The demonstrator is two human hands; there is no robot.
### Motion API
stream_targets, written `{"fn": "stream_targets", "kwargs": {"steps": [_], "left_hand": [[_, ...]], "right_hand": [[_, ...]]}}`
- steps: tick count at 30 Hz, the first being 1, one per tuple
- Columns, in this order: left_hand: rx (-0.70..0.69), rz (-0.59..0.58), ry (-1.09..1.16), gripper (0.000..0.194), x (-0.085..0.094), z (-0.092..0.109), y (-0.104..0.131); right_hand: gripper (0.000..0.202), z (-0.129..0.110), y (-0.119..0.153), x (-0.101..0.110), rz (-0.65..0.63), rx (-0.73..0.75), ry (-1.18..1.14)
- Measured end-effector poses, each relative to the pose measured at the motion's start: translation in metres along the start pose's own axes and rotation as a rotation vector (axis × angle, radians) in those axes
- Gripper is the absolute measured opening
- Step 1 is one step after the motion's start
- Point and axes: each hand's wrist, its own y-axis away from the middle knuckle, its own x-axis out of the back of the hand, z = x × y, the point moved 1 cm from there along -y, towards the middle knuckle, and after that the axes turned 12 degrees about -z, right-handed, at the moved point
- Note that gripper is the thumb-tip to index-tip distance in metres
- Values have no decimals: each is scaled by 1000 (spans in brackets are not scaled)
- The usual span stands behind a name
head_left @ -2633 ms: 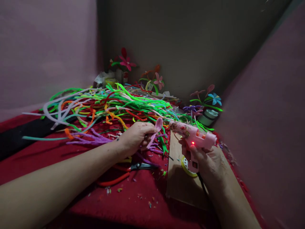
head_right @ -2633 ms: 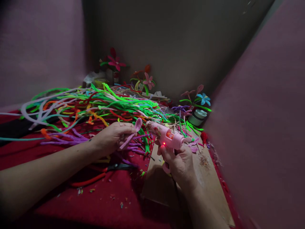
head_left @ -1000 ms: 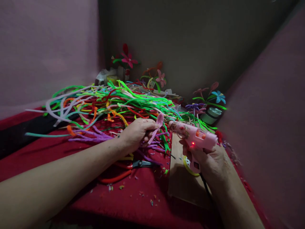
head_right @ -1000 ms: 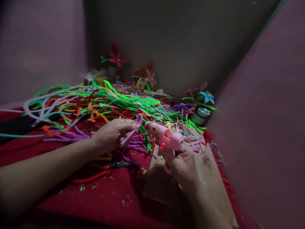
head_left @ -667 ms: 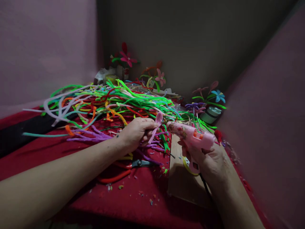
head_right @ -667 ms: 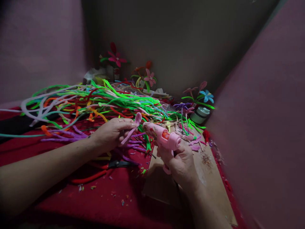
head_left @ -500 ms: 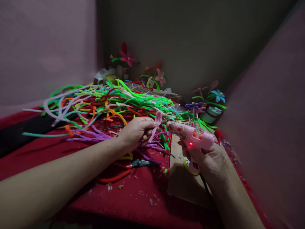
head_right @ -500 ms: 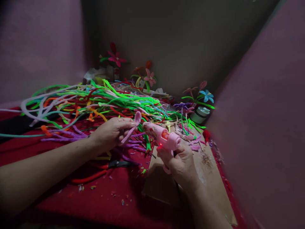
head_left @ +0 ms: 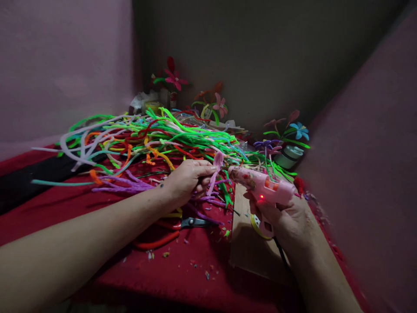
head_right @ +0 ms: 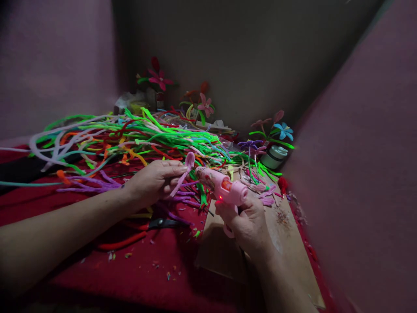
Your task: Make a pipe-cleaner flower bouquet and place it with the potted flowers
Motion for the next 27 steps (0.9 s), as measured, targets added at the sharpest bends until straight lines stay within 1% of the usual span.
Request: {"fn": "stream_targets", "kwargs": {"steps": [3,8,14,21,27], "left_hand": [[-20,17,-15,22,0,0,0],[-50,33,-31,27,0,1,-1],[-44,37,-39,26,0,0,-1],[-47,32,-54,25,3,-1,0],[-42,38,-55,25,2,0,0]], "right_hand": [[39,-4,-1,0,-27,12,23],[38,-7,-1,-4,-42,6,-35],[30,2,2,-2,47,-55,-86],[43,-4,0,-1,-41,9,-17],[37,-8,-3,-2,-115,88,12]]}}
